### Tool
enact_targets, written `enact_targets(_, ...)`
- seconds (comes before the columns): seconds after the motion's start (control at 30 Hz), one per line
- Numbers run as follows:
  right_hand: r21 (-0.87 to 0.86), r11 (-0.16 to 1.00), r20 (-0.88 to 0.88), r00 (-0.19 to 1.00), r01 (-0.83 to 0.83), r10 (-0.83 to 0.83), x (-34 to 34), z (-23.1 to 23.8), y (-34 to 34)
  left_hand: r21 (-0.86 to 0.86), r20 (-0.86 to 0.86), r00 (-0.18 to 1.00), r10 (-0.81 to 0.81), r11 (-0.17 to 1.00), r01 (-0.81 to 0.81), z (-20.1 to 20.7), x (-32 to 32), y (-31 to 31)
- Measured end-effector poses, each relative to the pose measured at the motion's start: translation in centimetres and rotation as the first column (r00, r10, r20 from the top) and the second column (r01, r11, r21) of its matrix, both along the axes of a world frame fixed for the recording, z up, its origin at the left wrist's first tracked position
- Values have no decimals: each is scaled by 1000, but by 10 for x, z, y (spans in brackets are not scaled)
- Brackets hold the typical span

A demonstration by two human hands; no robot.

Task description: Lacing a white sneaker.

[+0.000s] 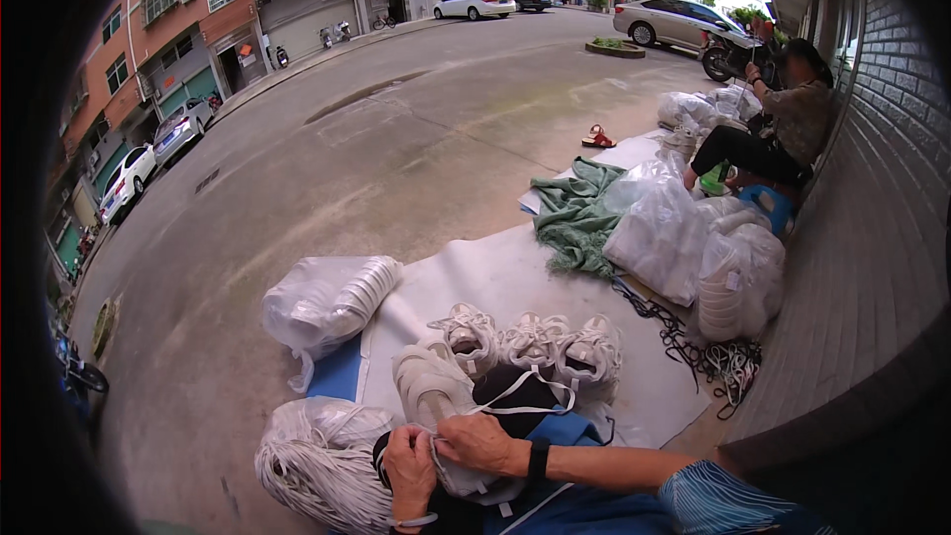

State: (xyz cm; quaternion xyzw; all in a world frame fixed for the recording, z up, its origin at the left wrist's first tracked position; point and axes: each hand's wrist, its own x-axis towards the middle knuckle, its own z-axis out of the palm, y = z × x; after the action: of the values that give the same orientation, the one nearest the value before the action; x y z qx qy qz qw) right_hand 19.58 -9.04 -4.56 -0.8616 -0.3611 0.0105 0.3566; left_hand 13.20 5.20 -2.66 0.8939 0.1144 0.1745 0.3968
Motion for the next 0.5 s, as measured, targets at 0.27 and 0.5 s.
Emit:
enact_targets(0.27, 10, 1000, -36, 999, -4, 4, 1, 0, 2, 13, -151, 976, -156, 987, 160, 11, 12, 21)
enact_targets(0.5, 8, 1000, -65, 998, 9, -8, -2, 10, -1, 26, -194, 962, -194, 979, 203, 17, 15, 24)
